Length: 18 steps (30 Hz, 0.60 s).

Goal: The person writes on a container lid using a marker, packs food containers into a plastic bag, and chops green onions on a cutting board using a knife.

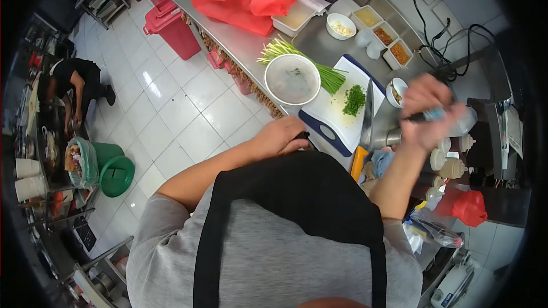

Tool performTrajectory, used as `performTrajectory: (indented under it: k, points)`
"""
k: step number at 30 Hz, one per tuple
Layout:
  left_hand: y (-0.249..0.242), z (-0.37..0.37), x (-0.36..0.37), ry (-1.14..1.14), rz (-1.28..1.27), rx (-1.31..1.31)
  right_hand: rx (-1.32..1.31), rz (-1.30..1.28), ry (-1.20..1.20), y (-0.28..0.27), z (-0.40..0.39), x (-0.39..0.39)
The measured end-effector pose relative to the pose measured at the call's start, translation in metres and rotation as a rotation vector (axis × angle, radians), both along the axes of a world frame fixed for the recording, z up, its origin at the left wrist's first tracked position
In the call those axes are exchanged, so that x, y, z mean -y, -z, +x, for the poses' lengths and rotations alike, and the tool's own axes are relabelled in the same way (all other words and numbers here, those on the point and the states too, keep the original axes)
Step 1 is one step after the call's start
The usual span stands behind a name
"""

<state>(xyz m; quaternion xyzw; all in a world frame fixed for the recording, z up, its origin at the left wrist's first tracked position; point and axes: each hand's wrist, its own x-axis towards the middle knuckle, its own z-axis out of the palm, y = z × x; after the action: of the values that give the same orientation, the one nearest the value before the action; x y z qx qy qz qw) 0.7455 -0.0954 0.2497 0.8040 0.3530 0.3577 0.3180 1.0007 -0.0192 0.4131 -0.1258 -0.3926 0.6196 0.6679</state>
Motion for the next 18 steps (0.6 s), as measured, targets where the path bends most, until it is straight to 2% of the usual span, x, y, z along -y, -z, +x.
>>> performTrajectory:
  k: [2,3,4,7,10,18]
  points:
    - [0.0,-0.006,-0.011,-0.108,0.238,-0.15,0.378,-0.02,-0.132,0.055,-0.02,-0.046]
    - [0.001,-0.007,-0.014,-0.162,0.357,-0.226,0.43,-0.13,-0.212,0.085,-0.039,-0.063]
    - [0.003,-0.009,-0.014,-0.171,0.331,-0.26,0.418,-0.192,-0.266,0.113,-0.063,-0.071]
    - [0.008,-0.016,-0.015,-0.182,0.292,-0.323,0.649,-0.204,-0.096,0.133,-0.123,-0.06]
    - [0.014,-0.017,-0.016,-0.173,0.321,-0.304,0.68,-0.066,-0.004,0.157,-0.138,-0.063]
    - [0.021,-0.017,-0.018,-0.188,0.368,-0.298,0.865,-0.056,-0.023,0.153,-0.145,-0.061]
